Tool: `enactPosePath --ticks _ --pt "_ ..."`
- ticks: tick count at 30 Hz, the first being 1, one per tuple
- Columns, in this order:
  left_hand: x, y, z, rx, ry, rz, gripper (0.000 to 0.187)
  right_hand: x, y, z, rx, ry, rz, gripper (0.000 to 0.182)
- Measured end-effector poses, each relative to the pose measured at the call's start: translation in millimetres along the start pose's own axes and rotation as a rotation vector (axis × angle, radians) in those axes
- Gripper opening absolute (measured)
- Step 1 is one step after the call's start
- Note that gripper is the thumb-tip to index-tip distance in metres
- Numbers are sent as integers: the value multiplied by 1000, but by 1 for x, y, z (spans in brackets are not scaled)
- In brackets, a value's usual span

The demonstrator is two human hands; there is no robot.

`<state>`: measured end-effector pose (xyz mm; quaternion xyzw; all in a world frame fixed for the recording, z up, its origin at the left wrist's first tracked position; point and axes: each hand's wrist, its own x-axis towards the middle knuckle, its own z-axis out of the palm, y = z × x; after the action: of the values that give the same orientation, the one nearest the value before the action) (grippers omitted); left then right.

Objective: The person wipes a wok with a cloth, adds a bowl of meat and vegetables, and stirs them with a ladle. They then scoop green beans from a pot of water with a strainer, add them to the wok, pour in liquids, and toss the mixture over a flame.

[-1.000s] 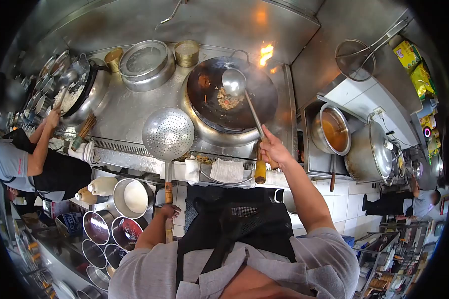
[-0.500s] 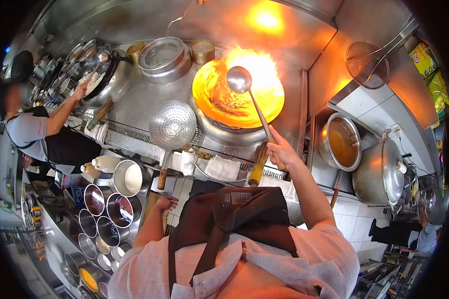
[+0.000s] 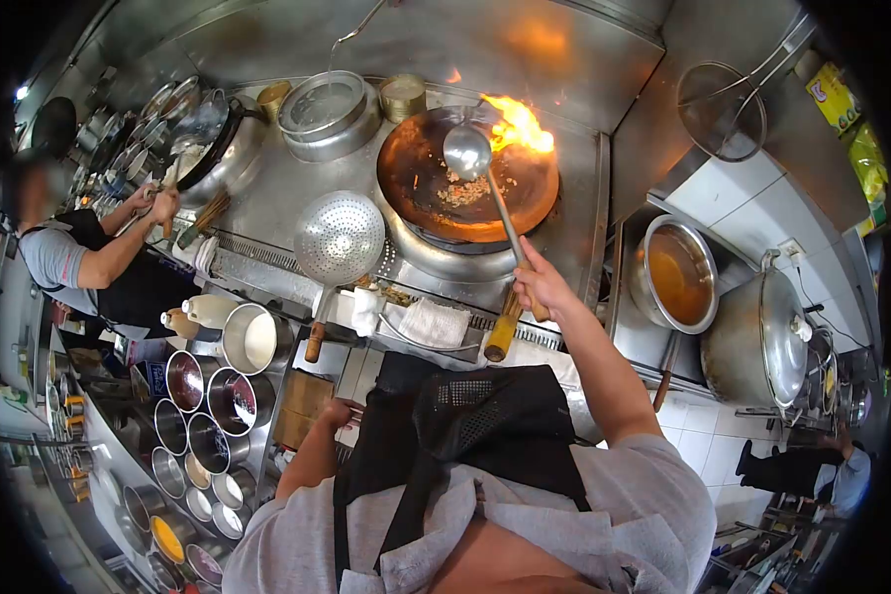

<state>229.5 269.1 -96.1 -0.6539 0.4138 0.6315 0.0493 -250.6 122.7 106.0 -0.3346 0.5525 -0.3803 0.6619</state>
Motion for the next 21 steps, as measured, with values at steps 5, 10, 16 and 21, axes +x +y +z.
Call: enactPosePath --ticks 5,10,16,21 --pt "50 -68 -31 -206 -25 -112 38 4 -17 22 -61 19 27 75" --pt "29 -77 -66 -288 86 136 32 -27 -25 50 26 56 -90 75" --pt "-23 -92 -73 -147 57 -37 29 10 12 48 15 90 50 76" --pt "-45 -94 -66 -249 61 -148 29 -9 -10 62 -4 121 -59 79"
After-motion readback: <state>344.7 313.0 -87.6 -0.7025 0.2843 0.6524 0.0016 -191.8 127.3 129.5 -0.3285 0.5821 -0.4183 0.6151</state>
